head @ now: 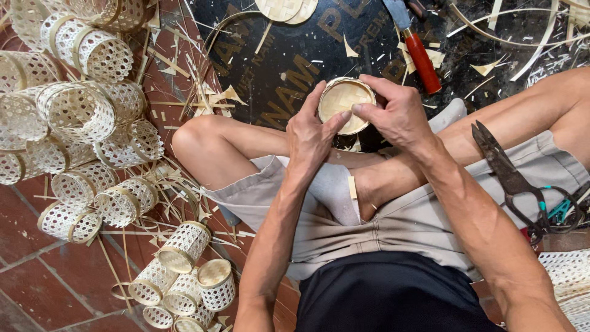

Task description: The person sits on the workshop floor and cuts a circular disc out of a flat woven bamboo sheet using scissors, rotating the sheet as they trim around a round woven lid piece. They set finished discs aside and then press and fit the round woven lids into the rims of openwork bamboo baskets.

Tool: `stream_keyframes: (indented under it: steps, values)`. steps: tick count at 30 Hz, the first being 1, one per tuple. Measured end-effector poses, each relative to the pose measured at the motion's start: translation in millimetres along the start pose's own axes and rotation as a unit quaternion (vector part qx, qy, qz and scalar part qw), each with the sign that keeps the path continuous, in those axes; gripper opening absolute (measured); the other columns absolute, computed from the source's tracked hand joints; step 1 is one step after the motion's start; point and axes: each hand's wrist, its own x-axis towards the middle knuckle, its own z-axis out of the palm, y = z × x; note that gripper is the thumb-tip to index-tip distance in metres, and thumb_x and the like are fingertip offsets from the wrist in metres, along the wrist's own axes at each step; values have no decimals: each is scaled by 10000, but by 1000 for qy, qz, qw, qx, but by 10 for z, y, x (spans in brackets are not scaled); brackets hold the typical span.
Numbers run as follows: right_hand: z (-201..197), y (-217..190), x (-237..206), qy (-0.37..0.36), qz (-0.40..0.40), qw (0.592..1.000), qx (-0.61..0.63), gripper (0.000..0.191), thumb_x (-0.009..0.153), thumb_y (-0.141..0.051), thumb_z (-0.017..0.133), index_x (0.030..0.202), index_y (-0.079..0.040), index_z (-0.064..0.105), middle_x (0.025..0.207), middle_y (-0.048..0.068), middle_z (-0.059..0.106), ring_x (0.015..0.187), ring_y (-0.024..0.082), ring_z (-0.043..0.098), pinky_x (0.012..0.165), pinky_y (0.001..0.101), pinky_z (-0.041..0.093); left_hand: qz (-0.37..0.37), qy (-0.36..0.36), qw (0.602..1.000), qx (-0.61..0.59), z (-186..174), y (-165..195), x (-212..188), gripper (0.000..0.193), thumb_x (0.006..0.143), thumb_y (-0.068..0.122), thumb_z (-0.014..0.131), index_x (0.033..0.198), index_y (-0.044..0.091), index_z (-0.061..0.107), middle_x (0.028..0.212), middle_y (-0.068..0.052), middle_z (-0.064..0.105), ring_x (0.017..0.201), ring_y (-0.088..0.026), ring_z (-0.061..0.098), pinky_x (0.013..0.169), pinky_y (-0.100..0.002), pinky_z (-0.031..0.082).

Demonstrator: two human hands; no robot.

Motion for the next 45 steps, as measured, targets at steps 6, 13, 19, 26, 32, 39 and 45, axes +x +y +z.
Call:
stream_keyframes:
  steps: [6,13,19,26,32,39,45]
  values:
    - [-81,-63,69,-66,72,995,22,698,828,-294,854,1438,-45,624,819,164,651,701,127,559,617,306,487,-37,2,999,-21,13,-72,8,747,815,282,850,1462,66,543,1186,-161,763,1065,-207,767,906,-320,596]
    - [-95,-108,15,-46,-35,988,-140,771,780,-331,888,1391,31,588,998,238,725,878,281,707,744,373,560,-74,-66,993,-60,1,-80,6,834,781,194,794,1527,53,449,1245,-149,739,1094,-191,730,937,-309,576]
    - [-219,-62,67,-17,-34,994,-102,519,896,-255,804,1346,-39,663,906,168,719,765,276,698,696,371,555,31,-50,998,3,-146,-49,79,735,864,221,821,1489,24,487,1111,-170,697,1000,-231,683,861,-356,548]
    - [-120,-19,319,76,-310,920,-229,158,1007,-192,793,1037,-53,723,875,91,636,735,262,652,645,367,523,216,73,970,80,-55,-118,99,272,980,153,702,1226,42,671,892,-134,646,800,-305,682,710,-420,553]
    - [-128,-48,565,7,-296,894,-337,273,1044,-232,771,869,-58,654,781,96,595,598,252,605,536,368,486,198,43,961,190,-85,-99,315,172,1002,156,623,1106,22,653,861,-172,655,741,-380,680,649,-483,544]
    - [-105,-42,662,54,-297,893,-335,264,1036,-239,782,871,-55,690,751,105,657,629,290,643,538,408,493,180,20,957,225,-182,-6,522,162,1014,157,595,1106,48,673,830,-211,721,762,-410,702,668,-525,539]
    - [-250,47,206,-17,-35,998,57,345,1011,-237,697,1282,-27,665,907,158,712,729,307,684,637,364,549,-95,-42,994,44,-107,-111,37,724,885,253,736,1520,98,425,776,-190,737,722,-311,736,724,-411,580]
